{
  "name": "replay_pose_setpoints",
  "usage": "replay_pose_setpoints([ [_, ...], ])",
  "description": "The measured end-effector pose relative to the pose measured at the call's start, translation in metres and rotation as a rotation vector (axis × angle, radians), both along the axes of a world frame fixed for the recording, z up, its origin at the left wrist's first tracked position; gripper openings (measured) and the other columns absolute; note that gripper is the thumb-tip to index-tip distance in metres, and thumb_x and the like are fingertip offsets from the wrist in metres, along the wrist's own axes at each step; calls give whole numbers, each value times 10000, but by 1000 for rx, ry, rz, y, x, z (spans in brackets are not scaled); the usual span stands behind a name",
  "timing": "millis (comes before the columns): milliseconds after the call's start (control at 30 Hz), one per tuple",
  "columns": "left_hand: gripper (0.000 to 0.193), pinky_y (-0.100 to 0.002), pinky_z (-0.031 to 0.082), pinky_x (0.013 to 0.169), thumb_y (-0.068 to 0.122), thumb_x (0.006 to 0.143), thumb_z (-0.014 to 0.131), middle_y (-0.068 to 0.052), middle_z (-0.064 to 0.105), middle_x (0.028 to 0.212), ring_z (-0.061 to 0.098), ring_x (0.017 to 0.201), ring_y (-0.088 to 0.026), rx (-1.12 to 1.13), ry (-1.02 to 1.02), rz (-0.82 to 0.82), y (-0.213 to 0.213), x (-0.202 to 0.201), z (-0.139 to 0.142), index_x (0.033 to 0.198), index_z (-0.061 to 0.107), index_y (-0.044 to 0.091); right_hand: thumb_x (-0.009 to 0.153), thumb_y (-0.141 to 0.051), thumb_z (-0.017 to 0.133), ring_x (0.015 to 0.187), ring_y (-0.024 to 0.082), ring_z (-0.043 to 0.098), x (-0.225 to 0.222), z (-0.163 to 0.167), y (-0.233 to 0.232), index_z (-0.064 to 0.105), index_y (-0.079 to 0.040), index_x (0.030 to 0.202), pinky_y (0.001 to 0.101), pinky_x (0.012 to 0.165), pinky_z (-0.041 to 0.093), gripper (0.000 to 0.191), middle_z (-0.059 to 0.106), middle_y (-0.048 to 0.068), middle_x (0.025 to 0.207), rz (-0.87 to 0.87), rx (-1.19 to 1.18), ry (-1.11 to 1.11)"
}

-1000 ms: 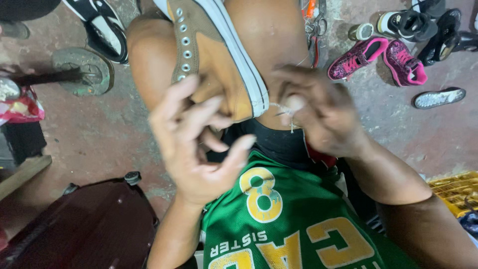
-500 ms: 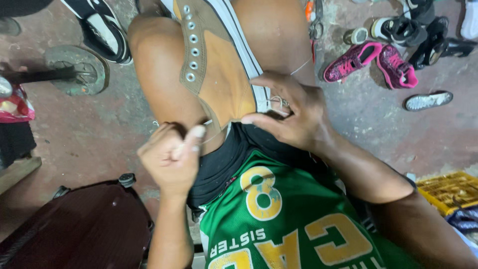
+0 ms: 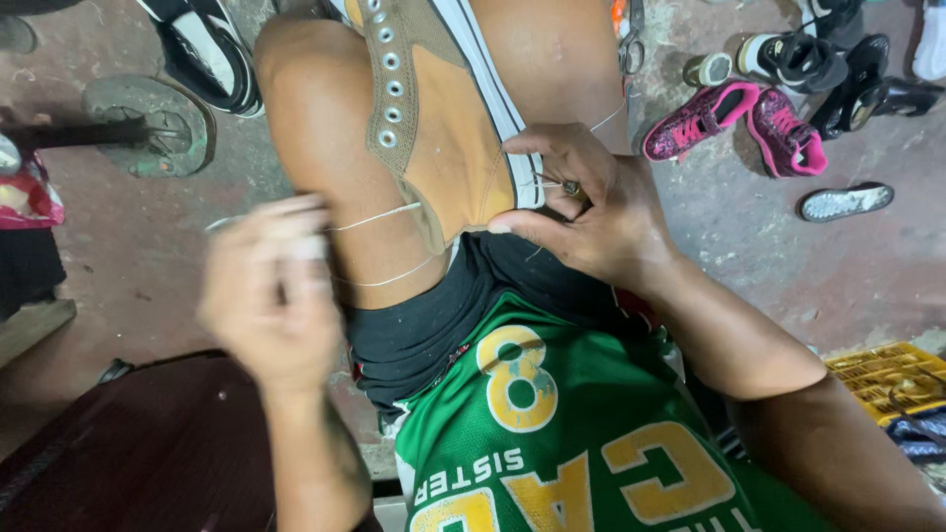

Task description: The person sits with a canvas sneaker held on their lap and hand-stitches the fabric upper to the rubber sole edge using a needle and thread, pulling stitches tight and repositioning the shoe to continue sewing along the side. They use a small handheld tool to help work the thread through the sole edge.

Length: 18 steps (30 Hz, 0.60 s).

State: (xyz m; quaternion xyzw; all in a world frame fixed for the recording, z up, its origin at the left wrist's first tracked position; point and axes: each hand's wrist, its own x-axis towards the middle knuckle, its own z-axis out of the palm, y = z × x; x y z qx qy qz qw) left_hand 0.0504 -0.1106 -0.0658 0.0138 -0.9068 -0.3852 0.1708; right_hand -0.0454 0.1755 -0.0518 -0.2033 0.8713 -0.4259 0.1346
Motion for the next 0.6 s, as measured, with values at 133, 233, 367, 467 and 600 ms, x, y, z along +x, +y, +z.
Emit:
replay_pose_setpoints([
  [133, 188, -466, 549, 854, 68, 971, 634, -198, 661, 1145, 677, 1006, -418, 101, -181, -248, 52, -42, 30, 1145, 648, -2, 835, -269, 892, 570, 115, 488, -2, 17, 13, 427, -70, 1513, 262, 537, 453, 846, 467, -6, 685, 85, 57, -3],
  [233, 157, -502, 520, 791, 64, 941, 659, -196, 673, 1056, 662, 938, -438, 40, -352, -345, 55, -62, 34, 1091, 668, 19, 780, -422, 850, 521, 146, 580, -13, 39, 29, 297, -45, 1615, 313, 491, 483, 1071, 568, -10, 676, 233, 462, -65],
  [367, 136, -487, 518, 757, 64, 858, 704, -192, 675, 1030, 665, 878, -412, 44, -319, -308, 58, -63, 27, 988, 688, 30, 735, -414, 854, 638, 214, 670, -22, 57, 41, 385, -98, 1557, 350, 529, 538, 998, 672, 34, 838, 259, 462, 74],
  [467, 88, -449, 503, 713, 33, 827, 716, -178, 644, 942, 656, 810, -386, 79, -267, -197, 68, -62, 20, 855, 637, 4, 755, -436, 857, 714, 243, 683, -21, 39, 35, 403, -84, 1512, 341, 553, 554, 950, 654, 107, 1007, 170, 281, 125],
  [600, 70, -369, 479, 690, -38, 852, 647, -185, 622, 1021, 622, 773, -319, 306, -123, -164, 84, -54, 14, 880, 582, -32, 851, -419, 867, 749, 220, 707, -16, 15, 39, 478, -88, 1410, 341, 626, 572, 757, 643, 70, 938, 84, 185, 139],
])
